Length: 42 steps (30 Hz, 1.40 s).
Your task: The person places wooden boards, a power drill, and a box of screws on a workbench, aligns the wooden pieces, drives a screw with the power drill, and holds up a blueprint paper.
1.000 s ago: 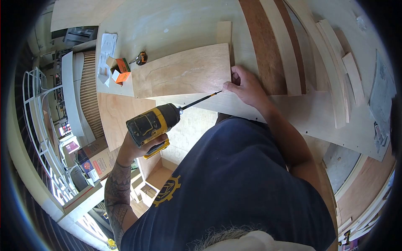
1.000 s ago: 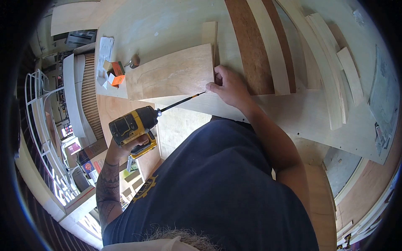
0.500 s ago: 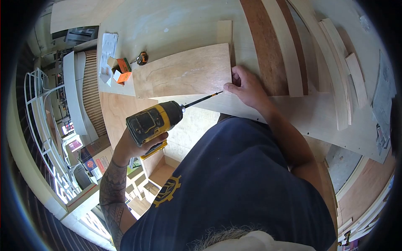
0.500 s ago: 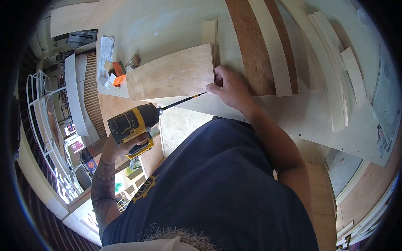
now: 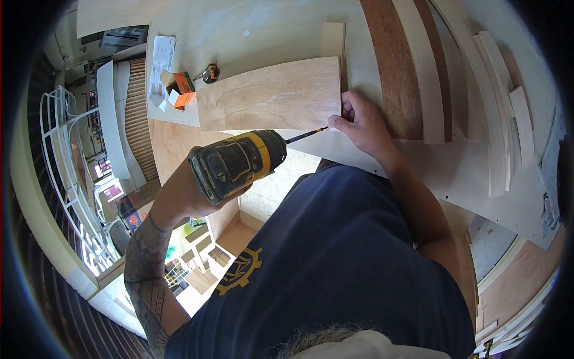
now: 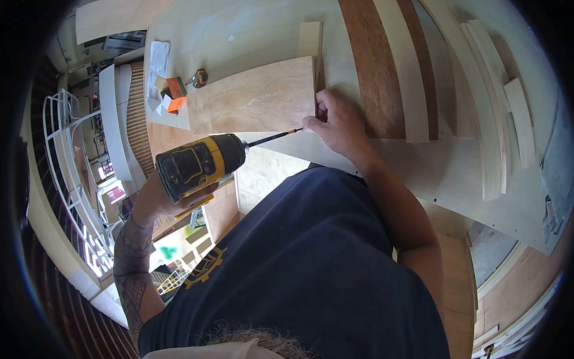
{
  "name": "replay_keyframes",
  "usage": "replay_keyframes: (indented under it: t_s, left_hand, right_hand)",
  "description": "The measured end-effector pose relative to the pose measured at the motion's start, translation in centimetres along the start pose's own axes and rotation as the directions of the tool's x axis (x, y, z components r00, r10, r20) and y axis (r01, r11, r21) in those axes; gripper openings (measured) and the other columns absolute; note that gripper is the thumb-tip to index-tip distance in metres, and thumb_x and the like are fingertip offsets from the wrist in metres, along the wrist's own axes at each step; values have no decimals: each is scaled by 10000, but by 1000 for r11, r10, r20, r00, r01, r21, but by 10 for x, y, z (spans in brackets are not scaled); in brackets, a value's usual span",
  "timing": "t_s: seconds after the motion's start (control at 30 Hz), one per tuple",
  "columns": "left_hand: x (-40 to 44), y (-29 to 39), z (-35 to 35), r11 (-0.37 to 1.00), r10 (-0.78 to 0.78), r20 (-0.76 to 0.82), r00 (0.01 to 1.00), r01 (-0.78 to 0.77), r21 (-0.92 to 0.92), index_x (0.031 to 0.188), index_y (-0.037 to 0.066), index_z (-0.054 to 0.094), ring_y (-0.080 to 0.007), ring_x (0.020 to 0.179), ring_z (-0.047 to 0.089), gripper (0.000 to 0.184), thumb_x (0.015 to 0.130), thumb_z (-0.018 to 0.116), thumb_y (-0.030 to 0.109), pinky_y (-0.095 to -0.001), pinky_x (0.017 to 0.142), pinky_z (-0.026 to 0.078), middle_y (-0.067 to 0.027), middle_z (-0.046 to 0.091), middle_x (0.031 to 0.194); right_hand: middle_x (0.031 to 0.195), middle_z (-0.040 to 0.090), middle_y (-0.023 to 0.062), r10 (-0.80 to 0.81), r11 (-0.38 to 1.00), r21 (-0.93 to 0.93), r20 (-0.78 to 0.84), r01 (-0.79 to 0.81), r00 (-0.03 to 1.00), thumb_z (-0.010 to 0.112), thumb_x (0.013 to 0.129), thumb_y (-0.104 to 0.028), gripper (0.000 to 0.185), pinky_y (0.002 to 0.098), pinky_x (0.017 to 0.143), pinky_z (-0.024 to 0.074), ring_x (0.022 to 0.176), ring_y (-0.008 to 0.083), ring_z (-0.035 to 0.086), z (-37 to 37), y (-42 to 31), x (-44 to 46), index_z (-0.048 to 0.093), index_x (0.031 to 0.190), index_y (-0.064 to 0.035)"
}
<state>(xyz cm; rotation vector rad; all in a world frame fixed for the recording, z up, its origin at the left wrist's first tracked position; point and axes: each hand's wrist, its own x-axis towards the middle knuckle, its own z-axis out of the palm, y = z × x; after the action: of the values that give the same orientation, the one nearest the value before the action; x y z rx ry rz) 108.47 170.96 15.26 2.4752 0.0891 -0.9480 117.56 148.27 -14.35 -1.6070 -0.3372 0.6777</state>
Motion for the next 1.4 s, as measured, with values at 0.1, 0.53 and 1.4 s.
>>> replay_keyframes:
  t_s: [0.1,0.53,1.4]
  left_hand:
    - [-6,-20,5,958,120,-32,992,-107,267,1203,112,732,-214,948,769,420,847,912,245,-361,898,610,-52,779,1078]
    - [-4,-26,15,946,85,4,996,-82,314,1168,122,756,-212,950,752,387,829,915,218,-355,894,575,-42,781,1053]
    - [14,6,28,992,-98,2,995,98,-79,1223,66,713,-210,961,766,426,859,892,197,-353,900,614,-88,783,1093]
  right_hand:
    - [960,688,106,3,1000,-13,8,-3,1000,801,919,-122,345,338,778,547,843,164,668,-1,0,0,612,1182,-2]
    - [927,708,132,-15,998,60,-13,16,1000,841,865,-208,377,399,770,551,832,255,696,0,1,1,631,1119,-26]
    - [978,715,170,-65,998,20,-38,66,997,832,858,-242,394,434,807,548,879,320,704,1,7,2,639,1118,-18]
